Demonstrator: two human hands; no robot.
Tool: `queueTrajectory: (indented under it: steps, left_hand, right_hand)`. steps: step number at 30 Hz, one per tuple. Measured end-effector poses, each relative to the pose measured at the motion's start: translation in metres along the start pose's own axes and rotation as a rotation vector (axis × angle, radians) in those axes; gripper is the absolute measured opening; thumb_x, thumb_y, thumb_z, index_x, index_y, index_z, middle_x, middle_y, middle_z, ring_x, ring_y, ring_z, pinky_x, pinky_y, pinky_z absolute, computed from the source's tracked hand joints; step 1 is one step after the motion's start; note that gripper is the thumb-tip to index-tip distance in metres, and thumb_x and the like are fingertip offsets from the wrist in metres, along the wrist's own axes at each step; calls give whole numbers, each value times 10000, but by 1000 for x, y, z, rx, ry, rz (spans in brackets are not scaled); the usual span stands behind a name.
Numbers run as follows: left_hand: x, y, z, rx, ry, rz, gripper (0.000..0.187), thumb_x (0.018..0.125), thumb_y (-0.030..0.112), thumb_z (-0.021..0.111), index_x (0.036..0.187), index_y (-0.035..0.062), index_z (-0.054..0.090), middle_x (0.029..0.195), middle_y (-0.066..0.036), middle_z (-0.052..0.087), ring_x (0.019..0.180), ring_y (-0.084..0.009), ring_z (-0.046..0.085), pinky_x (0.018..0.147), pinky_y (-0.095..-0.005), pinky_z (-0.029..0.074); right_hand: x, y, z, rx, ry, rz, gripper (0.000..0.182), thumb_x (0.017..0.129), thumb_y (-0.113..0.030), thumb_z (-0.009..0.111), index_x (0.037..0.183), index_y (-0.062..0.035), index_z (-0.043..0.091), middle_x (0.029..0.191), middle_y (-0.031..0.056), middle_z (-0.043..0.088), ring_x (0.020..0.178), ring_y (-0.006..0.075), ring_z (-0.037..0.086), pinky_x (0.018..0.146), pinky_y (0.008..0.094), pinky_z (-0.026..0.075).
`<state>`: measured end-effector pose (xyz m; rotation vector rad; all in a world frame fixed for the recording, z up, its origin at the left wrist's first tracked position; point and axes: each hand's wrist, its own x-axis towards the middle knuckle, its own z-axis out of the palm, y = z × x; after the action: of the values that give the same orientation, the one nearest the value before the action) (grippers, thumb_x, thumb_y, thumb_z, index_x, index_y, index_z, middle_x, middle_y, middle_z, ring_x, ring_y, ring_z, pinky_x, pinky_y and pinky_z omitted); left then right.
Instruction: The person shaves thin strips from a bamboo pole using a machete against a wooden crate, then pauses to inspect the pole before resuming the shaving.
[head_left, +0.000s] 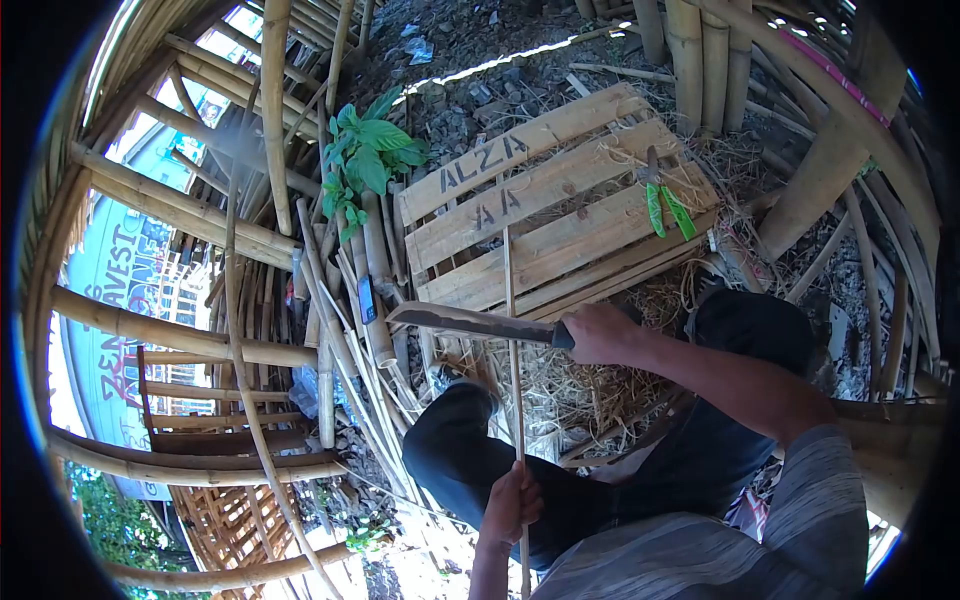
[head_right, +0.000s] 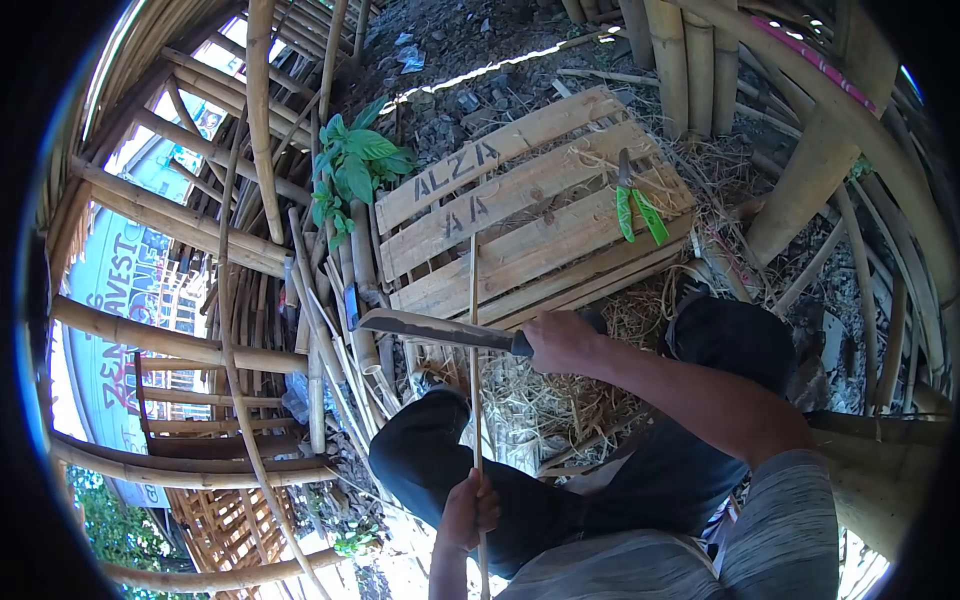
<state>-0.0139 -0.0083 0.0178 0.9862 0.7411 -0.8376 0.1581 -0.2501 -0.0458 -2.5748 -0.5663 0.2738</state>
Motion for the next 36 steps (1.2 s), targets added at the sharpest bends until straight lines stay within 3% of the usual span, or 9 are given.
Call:
queueTrajectory:
  steps: [2, 5, 12, 15, 17, 20, 29, 33, 36]
  left_hand:
    - [1, -1, -4, 150, 59, 97, 353, 979, 364, 346, 703, 144, 360, 541, 60, 244, 405, -36, 220, 348, -194, 158]
    - [-1, 2, -3, 366, 192, 176, 334, 979, 321, 362, 710, 126, 386, 535, 56, 283, 403, -34, 275, 346, -197, 193]
    - [9, -12, -16, 858, 350, 441, 328, 982, 299, 356, 731, 101, 428, 533, 44, 362, 408, -36, 352, 354, -200, 257]
    - [1, -8, -15, 850, 372, 466, 320, 983, 299, 354, 726, 118, 415, 529, 54, 333, 399, -28, 323, 345, -194, 233]
    - [-9, -5, -14, 378, 230, 177, 316, 982, 307, 352, 717, 140, 389, 527, 62, 291, 392, -21, 276, 335, -189, 191]
    - [-9, -3, -14, 308, 187, 164, 322, 981, 324, 353, 707, 156, 361, 532, 66, 254, 392, -18, 238, 334, -183, 152]
    - [-4, 4, -23, -47, -74, -77, 341, 986, 363, 316, 716, 159, 355, 551, 66, 249, 414, -33, 205, 355, -186, 151]
    - [-11, 8, -13, -142, -147, -97, 336, 989, 357, 305, 723, 159, 359, 553, 63, 249, 419, -35, 210, 356, -185, 155]
    - [-9, 10, -8, 37, 12, 12, 331, 990, 340, 310, 723, 150, 360, 553, 58, 257, 415, -33, 217, 353, -185, 159]
  right_hand:
    - [-7, -3, 4, 76, -16, 9, 362, 677, -320, 671, 817, 9, 615, 716, 202, 631, 706, 341, 647, 678, 422, 534]
    - [-20, -12, -8, 12, -147, -25, 273, 673, -227, 631, 820, 3, 634, 754, 188, 643, 719, 323, 652, 678, 405, 532]
    - [-26, -31, 1, 10, -233, -177, 252, 651, -229, 633, 789, -19, 653, 738, 171, 648, 711, 307, 652, 669, 415, 525]
    - [-18, -28, 4, 29, -247, -181, 251, 636, -228, 637, 780, -23, 660, 726, 172, 648, 707, 305, 653, 660, 414, 522]
    - [-3, -13, -9, -33, -247, -60, 242, 623, -221, 639, 765, -27, 668, 723, 173, 649, 712, 305, 654, 653, 402, 522]
    - [10, 2, -15, -43, -71, 84, 237, 613, -221, 648, 752, -32, 671, 733, 171, 653, 719, 299, 656, 648, 390, 524]
    - [4, -4, -8, -94, -15, 144, 215, 647, -179, 624, 802, -36, 666, 718, 163, 655, 681, 274, 661, 618, 381, 528]
    - [13, 7, -13, -200, 154, 33, 217, 638, -178, 622, 788, -26, 662, 681, 154, 648, 642, 291, 655, 603, 388, 529]
    - [2, -8, -24, -136, -27, -17, 231, 631, -178, 620, 779, -5, 657, 682, 166, 645, 649, 305, 653, 621, 395, 533]
